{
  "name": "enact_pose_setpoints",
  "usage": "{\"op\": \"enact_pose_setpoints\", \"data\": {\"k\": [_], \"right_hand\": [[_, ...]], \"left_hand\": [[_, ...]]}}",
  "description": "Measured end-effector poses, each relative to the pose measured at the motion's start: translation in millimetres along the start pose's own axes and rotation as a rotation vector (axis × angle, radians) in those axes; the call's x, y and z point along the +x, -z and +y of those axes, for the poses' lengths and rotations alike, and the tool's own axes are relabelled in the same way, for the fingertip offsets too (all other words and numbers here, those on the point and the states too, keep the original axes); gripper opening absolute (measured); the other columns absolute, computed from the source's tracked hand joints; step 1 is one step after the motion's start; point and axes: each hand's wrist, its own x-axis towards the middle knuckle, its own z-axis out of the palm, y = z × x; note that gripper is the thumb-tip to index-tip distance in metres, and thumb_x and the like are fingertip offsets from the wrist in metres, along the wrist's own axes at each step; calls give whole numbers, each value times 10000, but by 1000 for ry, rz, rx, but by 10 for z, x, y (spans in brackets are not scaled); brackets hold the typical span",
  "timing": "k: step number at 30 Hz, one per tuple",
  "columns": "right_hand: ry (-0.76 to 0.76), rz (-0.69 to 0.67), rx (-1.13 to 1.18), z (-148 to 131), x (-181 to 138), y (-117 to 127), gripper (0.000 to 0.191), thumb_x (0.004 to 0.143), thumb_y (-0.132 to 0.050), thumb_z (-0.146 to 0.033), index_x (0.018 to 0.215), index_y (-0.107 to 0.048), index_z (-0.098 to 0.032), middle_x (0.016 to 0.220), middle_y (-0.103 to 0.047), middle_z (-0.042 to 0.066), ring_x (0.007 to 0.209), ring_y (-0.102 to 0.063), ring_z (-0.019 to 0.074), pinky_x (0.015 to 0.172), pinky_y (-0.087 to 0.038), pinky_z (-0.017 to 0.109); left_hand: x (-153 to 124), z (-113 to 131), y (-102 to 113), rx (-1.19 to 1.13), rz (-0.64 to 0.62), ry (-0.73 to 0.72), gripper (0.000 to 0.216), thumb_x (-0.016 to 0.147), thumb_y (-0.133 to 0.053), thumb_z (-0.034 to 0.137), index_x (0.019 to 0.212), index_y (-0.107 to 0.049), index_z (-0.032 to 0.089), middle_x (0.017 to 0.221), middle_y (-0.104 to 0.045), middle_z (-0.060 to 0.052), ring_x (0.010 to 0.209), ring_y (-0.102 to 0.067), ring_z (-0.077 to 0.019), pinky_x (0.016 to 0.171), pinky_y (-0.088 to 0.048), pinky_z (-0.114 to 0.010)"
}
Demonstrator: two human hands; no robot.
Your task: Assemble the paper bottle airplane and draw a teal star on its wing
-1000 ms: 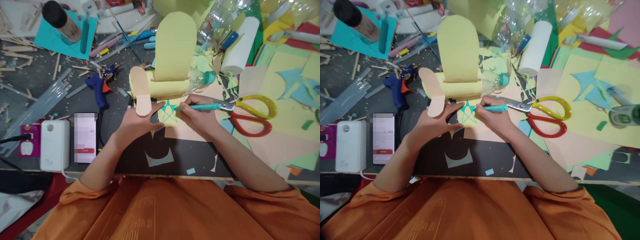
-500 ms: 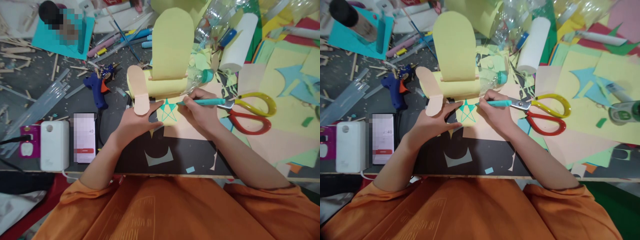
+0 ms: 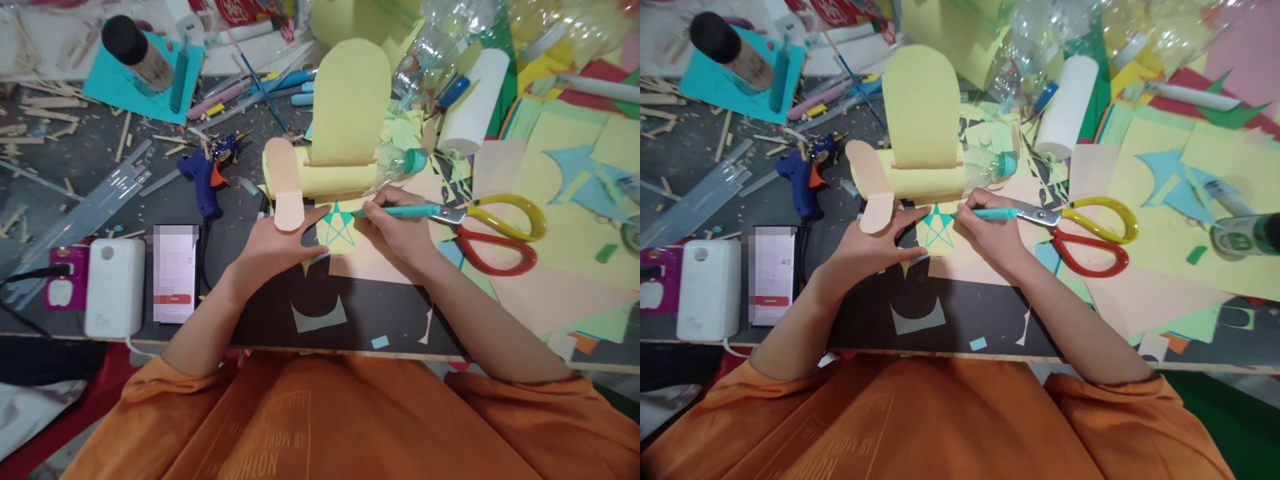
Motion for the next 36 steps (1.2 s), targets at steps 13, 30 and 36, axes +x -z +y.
{"op": "enact_pose_setpoints", "data": {"k": [13,30,36], "right_hand": [[-33,37,-35,-34,6,-10,306,763,-587,-164,528,-401,-226,520,-434,-56,557,-434,115,588,-342,294],[-10,82,-57,-30,14,-21,302,737,-570,-143,521,-376,-227,512,-419,-58,554,-402,115,589,-320,304],[-5,18,-45,-51,12,-9,301,740,-579,-127,511,-409,-224,510,-442,-56,542,-396,112,578,-321,299]], "left_hand": [[-18,44,30,28,-9,18,668,901,-624,527,1526,-410,423,1532,-541,63,1401,-512,-261,1088,-448,-312],[-34,32,37,16,15,12,658,899,-627,528,1517,-429,421,1508,-568,51,1392,-527,-266,1100,-469,-338],[-10,41,44,26,4,9,670,893,-652,507,1519,-433,407,1522,-555,33,1407,-514,-272,1111,-470,-356]]}}
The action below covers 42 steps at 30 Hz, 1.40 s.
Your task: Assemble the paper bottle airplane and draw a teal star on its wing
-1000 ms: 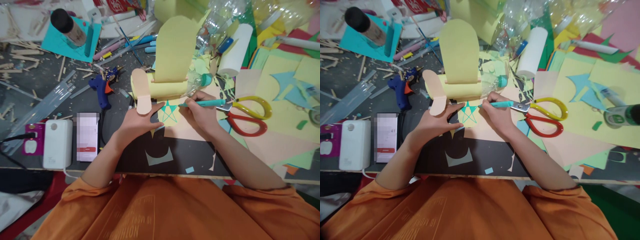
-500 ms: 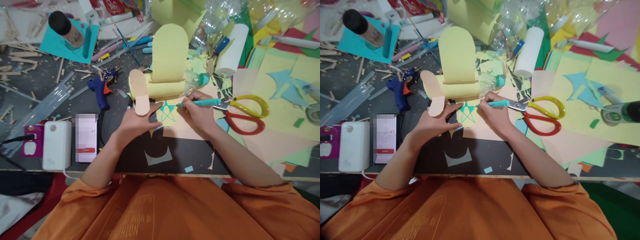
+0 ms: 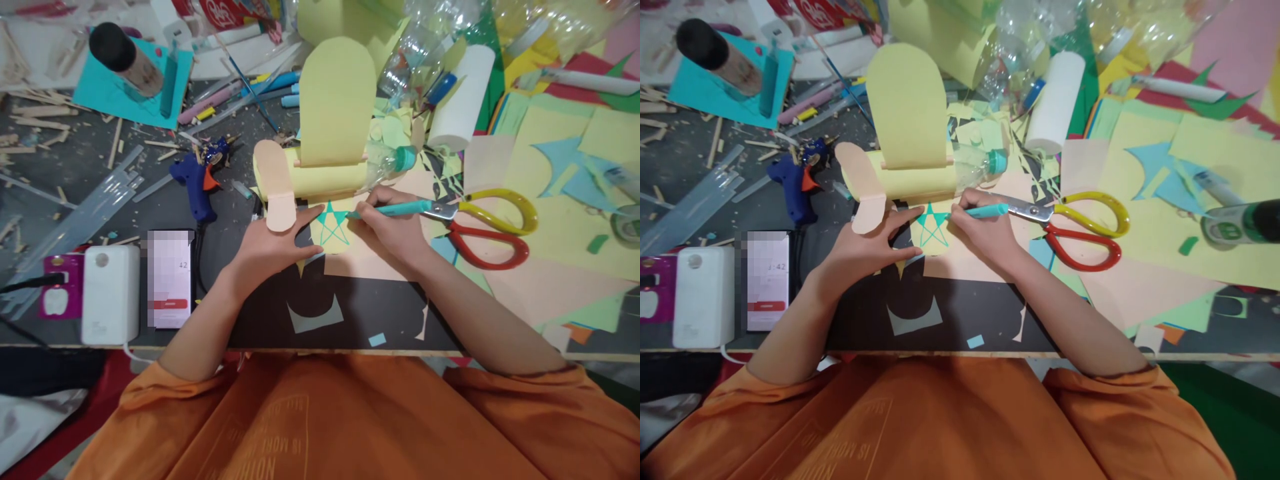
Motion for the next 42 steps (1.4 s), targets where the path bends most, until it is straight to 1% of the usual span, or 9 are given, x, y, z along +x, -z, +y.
{"op": "enact_pose_setpoints", "data": {"k": [2,6,12,17,28,32,37,39,42], "right_hand": [[-13,-7,24,-6,-7,4,307,742,-570,-111,507,-407,-222,513,-448,-53,544,-413,112,578,-334,296],[-31,49,46,4,-14,-6,334,750,-556,-86,515,-364,-225,510,-423,-57,536,-415,111,575,-336,295],[-15,-24,-13,18,-5,3,312,744,-587,-99,522,-407,-224,517,-434,-56,551,-400,118,577,-313,296],[-11,7,8,12,-13,6,300,743,-571,-130,522,-392,-227,526,-431,-56,557,-404,117,585,-333,296],[47,-32,-10,23,-12,6,276,761,-578,-179,539,-423,-229,540,-452,-49,572,-414,122,595,-353,295],[16,-36,35,20,-5,12,263,766,-595,-210,542,-457,-227,538,-482,-48,554,-430,116,579,-351,293],[27,45,140,48,26,20,170,764,-642,-231,621,-549,-228,568,-533,-53,546,-470,114,571,-400,283],[58,31,169,52,30,24,93,742,-674,-243,676,-610,-229,625,-591,-41,584,-516,123,583,-433,284],[83,-32,182,35,17,40,36,720,-709,-253,728,-679,-235,726,-667,-13,676,-593,145,630,-484,294]], "left_hand": [[7,-3,-4,0,3,-2,674,887,-668,494,1515,-440,405,1511,-567,29,1390,-531,-269,1108,-472,-350],[-1,-2,1,-12,4,-3,669,891,-662,502,1515,-439,407,1499,-577,38,1373,-545,-268,1109,-467,-345],[-16,-3,4,-8,-13,-2,663,906,-622,514,1527,-418,405,1522,-553,39,1404,-508,-274,1093,-459,-335],[-12,0,-1,12,-13,8,665,902,-611,541,1525,-414,422,1527,-547,50,1402,-509,-275,1089,-459,-345],[-8,-14,-16,-3,-5,-2,661,904,-612,540,1524,-415,424,1538,-536,54,1409,-509,-270,1087,-457,-328],[-3,-11,-17,25,-3,2,659,908,-610,553,1524,-411,430,1509,-566,48,1389,-524,-253,1061,-459,-296],[11,2,19,57,-17,-11,732,884,-623,593,1547,-359,429,1515,-559,52,1293,-596,-251,981,-480,-262],[13,5,36,48,-44,-14,734,889,-615,591,1553,-350,423,1514,-564,52,1233,-638,-243,964,-479,-257],[13,7,41,60,-60,-23,689,906,-600,564,1542,-380,416,1501,-579,45,1248,-631,-251,947,-475,-260]]}}
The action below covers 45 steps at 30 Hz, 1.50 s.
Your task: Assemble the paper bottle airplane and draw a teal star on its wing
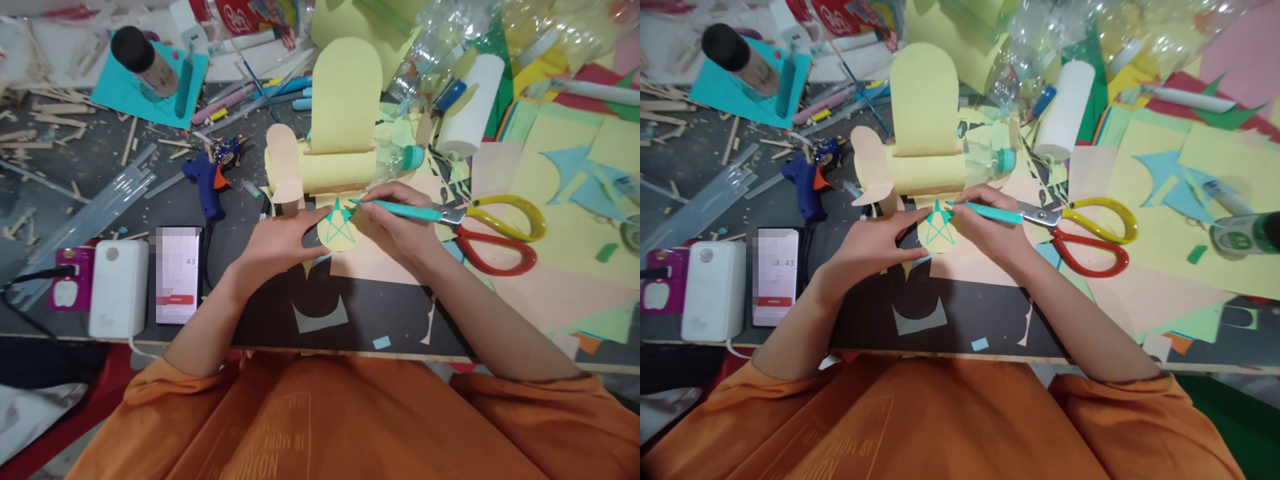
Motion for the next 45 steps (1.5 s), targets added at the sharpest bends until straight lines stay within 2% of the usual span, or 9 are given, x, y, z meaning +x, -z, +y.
{"op": "enact_pose_setpoints", "data": {"k": [3,8,14,20,24,29,36,40,45], "right_hand": [[5,-50,19,-27,-12,18,50,740,-716,-284,766,-717,-241,758,-690,0,713,-625,155,648,-500,297],[-25,-27,-8,-14,-6,32,83,782,-667,-301,749,-703,-234,642,-621,-23,571,-556,126,546,-448,278],[-8,-25,53,34,-29,26,154,747,-743,-347,807,-651,-240,719,-613,-27,608,-551,118,573,-440,279],[-70,-84,68,16,-44,19,203,749,-763,-358,803,-607,-240,645,-577,-48,541,-496,107,528,-389,268],[-55,-103,81,11,-36,4,205,795,-740,-356,741,-592,-226,600,-570,-48,514,-484,97,506,-375,255],[-41,-114,109,18,-27,-2,237,805,-748,-351,698,-584,-216,595,-565,-47,510,-471,85,503,-373,247],[-88,-76,183,-9,-59,-42,261,783,-783,-363,686,-588,-219,570,-545,-58,482,-452,81,476,-360,247],[-137,-63,290,-34,-99,-113,344,775,-797,-396,629,-539,-220,539,-502,-65,486,-442,81,488,-380,255],[-212,-58,352,-7,-94,-165,419,750,-822,-426,605,-492,-211,545,-440,-78,507,-406,63,506,-367,249]], "left_hand": [[2,-3,-16,29,15,-14,644,923,-571,566,1525,-424,394,1431,-632,11,1252,-620,-260,924,-477,-273],[10,-17,-40,23,42,-31,564,963,-519,490,1510,-458,372,1395,-650,-9,1280,-599,-262,951,-479,-299],[10,40,-35,39,35,2,697,937,-559,534,1574,-300,419,1509,-568,29,1274,-620,-269,922,-505,-299],[7,67,-45,80,38,-8,751,906,-599,586,1574,-301,413,1475,-601,15,1253,-635,-278,848,-514,-290],[-6,69,-68,108,71,-26,699,922,-546,620,1554,-364,381,1394,-654,-6,1223,-648,-260,827,-507,-282],[-14,63,-120,202,146,-11,517,991,-487,428,1505,-459,383,1230,-715,-26,1162,-666,-229,780,-498,-289],[5,43,-170,218,189,-28,549,953,-565,541,1476,-506,385,1181,-706,-45,1147,-647,-246,809,-495,-298],[12,64,-146,168,171,-22,627,932,-606,540,1514,-451,368,1203,-692,-43,1189,-627,-244,822,-498,-273],[12,67,-133,107,158,6,657,917,-633,533,1517,-438,349,1360,-639,-49,1232,-620,-256,912,-522,-305]]}}
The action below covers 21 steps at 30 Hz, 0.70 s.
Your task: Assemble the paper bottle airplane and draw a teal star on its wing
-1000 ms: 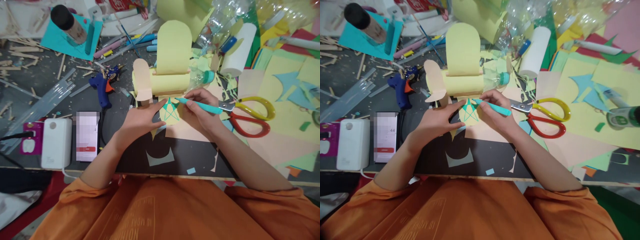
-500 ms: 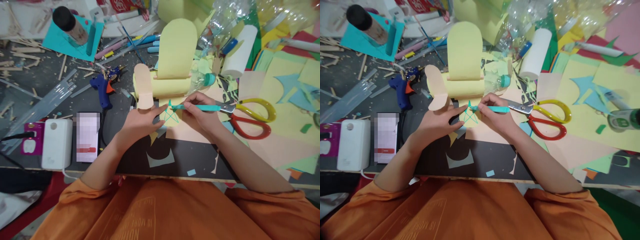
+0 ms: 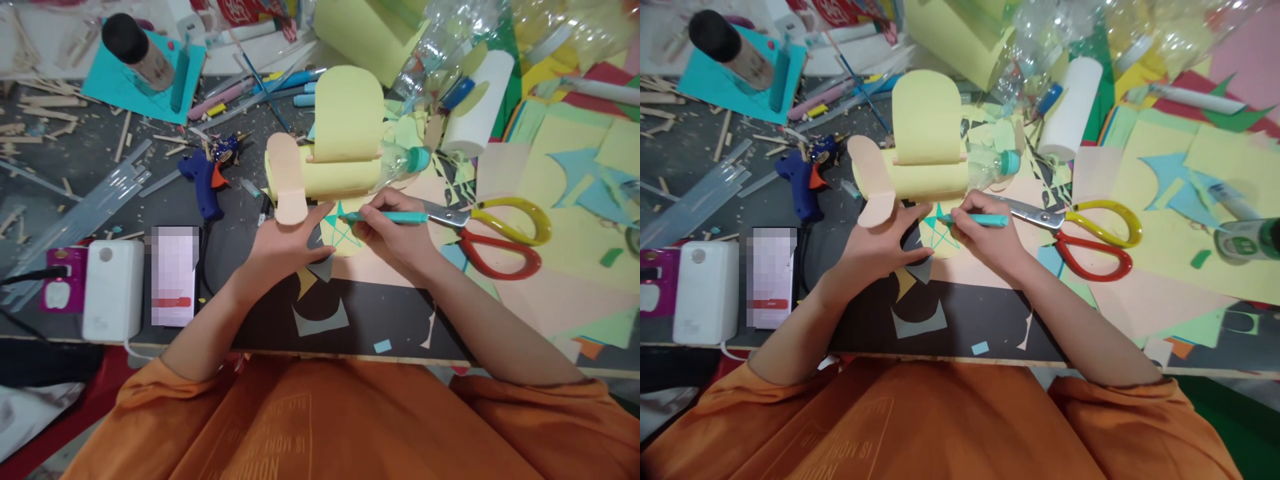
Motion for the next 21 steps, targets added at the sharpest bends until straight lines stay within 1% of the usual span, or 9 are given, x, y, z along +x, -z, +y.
{"op": "enact_pose_setpoints", "data": {"k": [2,4,7,11,15,18,21], "right_hand": [[-4,4,-1,2,12,-2,421,750,-823,-401,600,-480,-209,546,-426,-80,503,-391,59,502,-353,248],[-9,2,-11,-7,16,-5,411,760,-815,-373,597,-475,-209,547,-414,-79,502,-379,58,499,-344,250],[-30,3,-30,-22,12,-7,394,777,-798,-351,600,-476,-210,552,-398,-78,511,-370,62,508,-343,254],[-34,-7,-59,-6,1,16,349,809,-761,-319,622,-486,-212,575,-416,-71,528,-379,72,536,-351,267],[-8,-27,-174,21,-4,55,286,839,-695,-269,632,-506,-209,583,-439,-65,546,-408,82,562,-366,276],[12,-36,-264,2,-10,69,260,817,-676,-247,617,-515,-206,579,-461,-57,563,-426,92,568,-376,279],[2,-56,-317,-51,-17,64,254,787,-665,-247,594,-505,-207,580,-487,-46,572,-423,98,568,-381,284]], "left_hand": [[-6,-3,-8,-5,-4,11,626,918,-630,541,1490,-468,346,1400,-619,-44,1237,-623,-260,938,-527,-327],[-15,-6,-18,6,-1,12,601,919,-622,554,1465,-491,340,1392,-624,-45,1229,-629,-259,946,-530,-339],[-27,-11,-31,36,11,3,602,917,-618,568,1455,-494,328,1364,-636,-56,1205,-637,-249,945,-530,-328],[-28,-19,-44,54,21,1,600,915,-609,585,1450,-490,340,1371,-629,-51,1224,-628,-246,945,-530,-318],[-15,-20,-47,54,7,7,599,920,-595,593,1450,-487,335,1374,-624,-48,1204,-635,-241,935,-530,-307],[-8,-10,-34,53,-7,17,605,916,-607,583,1452,-484,331,1379,-622,-46,1192,-641,-238,932,-529,-302],[-8,7,-3,39,-28,35,604,913,-621,569,1453,-483,336,1400,-615,-40,1202,-641,-247,945,-527,-318]]}}
